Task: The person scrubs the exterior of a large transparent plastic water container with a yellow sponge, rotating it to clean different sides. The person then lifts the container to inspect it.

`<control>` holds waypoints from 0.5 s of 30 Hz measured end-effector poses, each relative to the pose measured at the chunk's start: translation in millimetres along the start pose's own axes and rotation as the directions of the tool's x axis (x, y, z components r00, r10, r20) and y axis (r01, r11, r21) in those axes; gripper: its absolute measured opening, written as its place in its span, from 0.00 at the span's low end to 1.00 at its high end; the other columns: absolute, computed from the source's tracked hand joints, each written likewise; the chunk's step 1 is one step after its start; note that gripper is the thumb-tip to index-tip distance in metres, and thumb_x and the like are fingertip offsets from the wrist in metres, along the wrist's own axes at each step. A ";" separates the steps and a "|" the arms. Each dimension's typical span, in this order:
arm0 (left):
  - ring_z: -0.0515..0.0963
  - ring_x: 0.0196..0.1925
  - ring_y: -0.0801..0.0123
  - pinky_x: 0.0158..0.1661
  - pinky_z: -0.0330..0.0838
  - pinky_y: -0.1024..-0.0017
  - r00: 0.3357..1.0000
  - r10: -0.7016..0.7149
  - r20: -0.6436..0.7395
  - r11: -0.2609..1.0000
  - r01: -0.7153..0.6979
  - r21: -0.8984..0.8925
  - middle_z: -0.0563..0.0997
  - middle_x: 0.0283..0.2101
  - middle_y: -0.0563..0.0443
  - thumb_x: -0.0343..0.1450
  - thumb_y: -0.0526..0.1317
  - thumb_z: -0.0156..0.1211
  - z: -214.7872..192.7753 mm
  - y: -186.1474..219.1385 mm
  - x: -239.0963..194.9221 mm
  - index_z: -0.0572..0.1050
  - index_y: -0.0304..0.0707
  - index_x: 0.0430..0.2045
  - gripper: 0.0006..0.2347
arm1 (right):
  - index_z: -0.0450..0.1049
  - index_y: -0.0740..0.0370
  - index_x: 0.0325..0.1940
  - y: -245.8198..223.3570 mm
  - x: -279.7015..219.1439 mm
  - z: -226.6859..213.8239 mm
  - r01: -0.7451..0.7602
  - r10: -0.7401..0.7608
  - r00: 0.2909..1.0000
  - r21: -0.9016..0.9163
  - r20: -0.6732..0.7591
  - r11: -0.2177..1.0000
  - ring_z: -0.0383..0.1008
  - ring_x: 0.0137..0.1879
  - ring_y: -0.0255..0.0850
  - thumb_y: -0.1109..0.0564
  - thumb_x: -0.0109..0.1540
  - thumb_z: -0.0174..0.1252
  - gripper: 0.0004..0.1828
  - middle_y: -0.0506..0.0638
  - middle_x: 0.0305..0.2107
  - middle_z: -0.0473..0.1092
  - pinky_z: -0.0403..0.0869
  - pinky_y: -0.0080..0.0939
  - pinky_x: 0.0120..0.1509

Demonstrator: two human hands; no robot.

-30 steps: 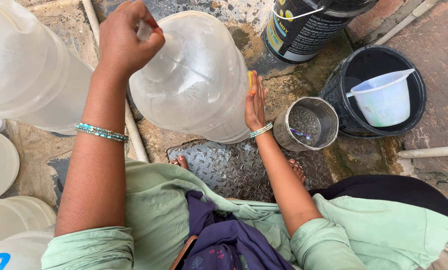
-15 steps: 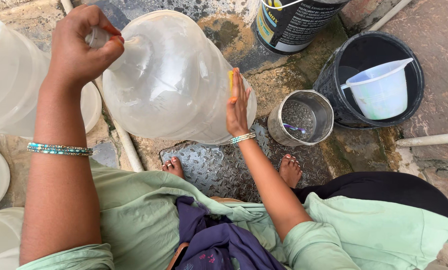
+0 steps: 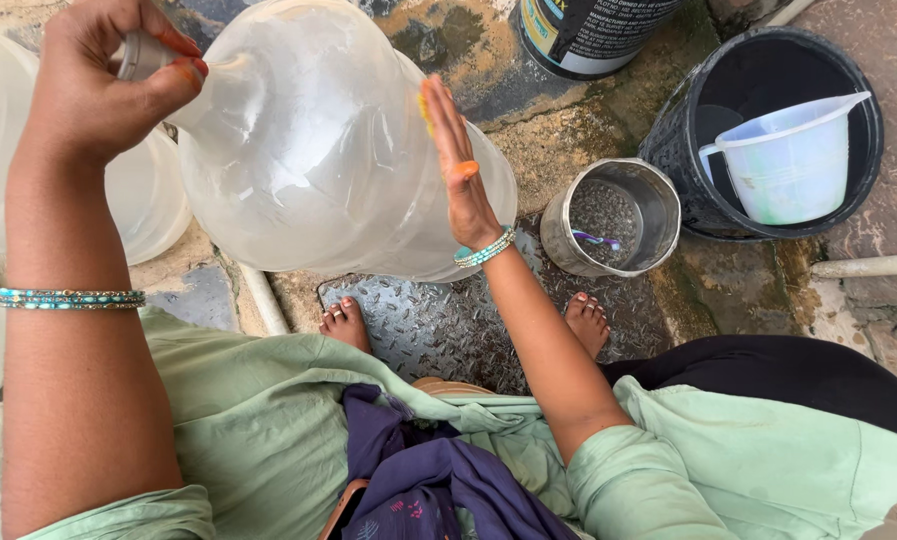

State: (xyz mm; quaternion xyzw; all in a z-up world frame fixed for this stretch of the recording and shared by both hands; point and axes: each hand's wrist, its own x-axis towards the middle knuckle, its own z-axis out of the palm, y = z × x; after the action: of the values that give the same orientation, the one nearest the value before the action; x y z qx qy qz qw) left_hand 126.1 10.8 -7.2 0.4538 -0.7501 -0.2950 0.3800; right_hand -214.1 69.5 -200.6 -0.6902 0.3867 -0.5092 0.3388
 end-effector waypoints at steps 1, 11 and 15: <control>0.79 0.43 0.77 0.44 0.76 0.75 1.000 -0.010 0.003 1.000 0.010 -0.024 0.81 0.42 0.57 0.69 0.28 0.66 2.5 1.9 0.3 0.75 0.37 0.35 0.07 | 0.40 0.53 0.84 -9.9 4.1 -0.5 0.005 -0.005 1.000 -0.034 0.016 0.999 0.34 0.85 0.44 0.16 0.62 0.09 0.57 0.50 0.82 0.38 0.34 0.54 0.92; 0.82 0.47 0.71 0.50 0.78 0.72 0.994 0.102 -0.042 0.995 -0.102 0.016 0.82 0.44 0.51 0.72 0.25 0.65 -1.2 -14.0 -9.5 0.75 0.32 0.36 0.05 | 0.54 0.61 0.76 154.3 -65.3 -60.9 -0.726 0.739 0.673 0.158 -0.034 0.669 0.54 0.78 0.52 0.12 0.52 0.09 0.67 0.61 0.71 0.56 0.47 0.55 0.80; 0.81 0.44 0.71 0.47 0.77 0.73 0.987 0.131 -0.089 0.988 -0.124 0.090 0.82 0.42 0.50 0.72 0.26 0.65 -2.3 -29.9 -8.1 0.76 0.32 0.35 0.05 | 0.55 0.66 0.74 196.4 -132.0 -50.9 -0.592 0.862 0.416 0.806 0.290 0.015 0.60 0.75 0.54 0.06 0.46 0.25 0.73 0.64 0.69 0.60 0.60 0.58 0.77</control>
State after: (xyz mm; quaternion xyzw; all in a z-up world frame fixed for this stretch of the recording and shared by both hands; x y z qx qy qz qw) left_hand 144.0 5.5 -31.9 0.4340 -0.7706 -0.2164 0.4136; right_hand -324.3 89.2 -415.2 -0.0475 0.4384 -0.4598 0.7708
